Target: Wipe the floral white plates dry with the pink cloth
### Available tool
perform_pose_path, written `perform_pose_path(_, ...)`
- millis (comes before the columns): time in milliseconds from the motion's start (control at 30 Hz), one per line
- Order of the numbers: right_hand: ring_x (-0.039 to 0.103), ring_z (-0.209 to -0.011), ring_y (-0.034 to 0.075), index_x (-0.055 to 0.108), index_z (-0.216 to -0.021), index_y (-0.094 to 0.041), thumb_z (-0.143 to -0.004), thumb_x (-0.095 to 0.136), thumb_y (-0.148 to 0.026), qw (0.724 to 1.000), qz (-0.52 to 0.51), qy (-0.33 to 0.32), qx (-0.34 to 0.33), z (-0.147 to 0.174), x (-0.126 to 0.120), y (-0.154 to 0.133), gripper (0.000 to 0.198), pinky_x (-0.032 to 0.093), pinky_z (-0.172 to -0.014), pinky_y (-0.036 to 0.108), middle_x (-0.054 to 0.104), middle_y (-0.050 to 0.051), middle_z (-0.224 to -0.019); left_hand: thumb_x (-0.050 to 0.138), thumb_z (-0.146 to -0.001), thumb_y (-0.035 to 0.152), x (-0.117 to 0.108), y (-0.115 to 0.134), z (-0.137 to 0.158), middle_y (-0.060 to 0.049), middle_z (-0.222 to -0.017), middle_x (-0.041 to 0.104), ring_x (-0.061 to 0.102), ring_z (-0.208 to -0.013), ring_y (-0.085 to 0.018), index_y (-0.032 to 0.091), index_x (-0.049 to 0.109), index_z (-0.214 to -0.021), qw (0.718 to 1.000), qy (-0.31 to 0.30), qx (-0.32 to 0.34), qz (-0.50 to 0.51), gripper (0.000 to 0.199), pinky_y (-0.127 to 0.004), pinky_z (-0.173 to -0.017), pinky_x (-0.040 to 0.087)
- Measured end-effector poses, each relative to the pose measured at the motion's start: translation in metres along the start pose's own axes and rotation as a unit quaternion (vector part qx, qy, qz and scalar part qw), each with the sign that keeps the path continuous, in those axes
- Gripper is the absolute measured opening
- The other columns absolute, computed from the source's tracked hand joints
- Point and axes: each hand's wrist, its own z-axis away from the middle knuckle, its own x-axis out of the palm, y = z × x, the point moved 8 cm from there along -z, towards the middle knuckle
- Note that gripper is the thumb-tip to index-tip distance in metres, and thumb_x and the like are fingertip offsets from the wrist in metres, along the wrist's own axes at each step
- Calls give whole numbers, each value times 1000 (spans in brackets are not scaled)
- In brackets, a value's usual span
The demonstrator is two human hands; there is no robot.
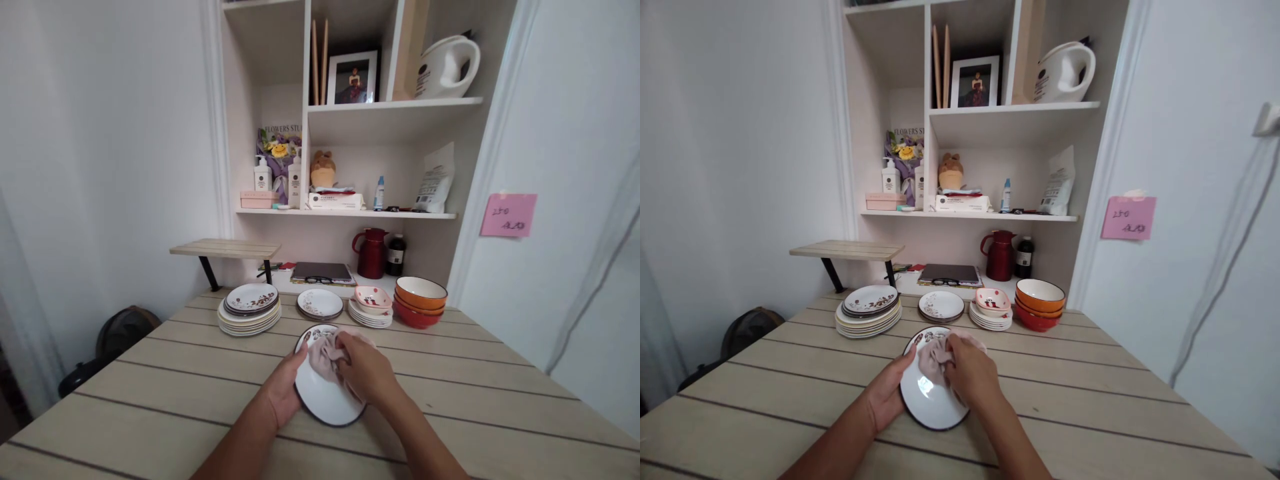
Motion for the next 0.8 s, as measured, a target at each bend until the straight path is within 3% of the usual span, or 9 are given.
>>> perform_pose_path(167, 55, -78, 19, 61, -87, -22, -65, 60, -19, 991, 8, -93, -91, 16, 18, -23, 22, 21, -60, 28, 68, 4, -91, 62, -84, 40, -5, 0, -1, -15, -101, 74, 67, -100, -27, 11, 66, -115, 1000, 2, 0, 8, 42, -39, -97, 45)
perform_pose_path(233, 55, -79, 18, 61, -88, -23, -66, 60, -19, 991, -29, -75, -108, 16, 23, -37, 22, 24, -61, 28, 68, 3, -89, 63, -84, 40, -8, 2, -2, -14, -96, 75, 68, -97, -27, 11, 69, -104, 1000, 20, 12, 7, 36, -38, -95, 46)
perform_pose_path(367, 55, -91, 18, 60, -91, -23, -74, 52, -14, 990, -105, 34, -90, 4, 19, -49, 21, 31, -70, 27, 66, 2, -99, 62, -85, 38, -9, 1, -6, -13, -89, 76, 69, -93, -25, 11, 70, -94, 1000, 19, 13, 12, 30, -36, -92, 47)
perform_pose_path(533, 56, -94, 19, 60, -100, -23, -81, 50, -18, 993, -81, 87, -9, -9, 3, -24, 22, 33, -69, 27, 65, 5, -105, 61, -85, 37, -7, 1, -5, -14, -96, 75, 69, -96, -26, 10, 68, -106, 1000, 8, 18, 5, 35, -37, -94, 47)
perform_pose_path(667, 58, -91, 20, 60, -99, -25, -78, 52, -19, 1000, -17, 19, 12, -2, -5, -6, 23, 27, -61, 27, 67, 5, -106, 61, -85, 39, -6, 1, -4, -16, -101, 74, 68, -99, -27, 8, 66, -113, 1000, -9, 16, -12, 42, -38, -96, 46)
perform_pose_path(800, 58, -81, 20, 63, -89, -23, -67, 60, -16, 994, 28, -93, -48, 15, 9, -19, 24, 24, -60, 28, 69, 5, -93, 62, -85, 39, -11, -1, -6, -15, -100, 75, 69, -98, -27, 10, 65, -113, 1000, -5, 12, -2, 40, -39, -95, 46)
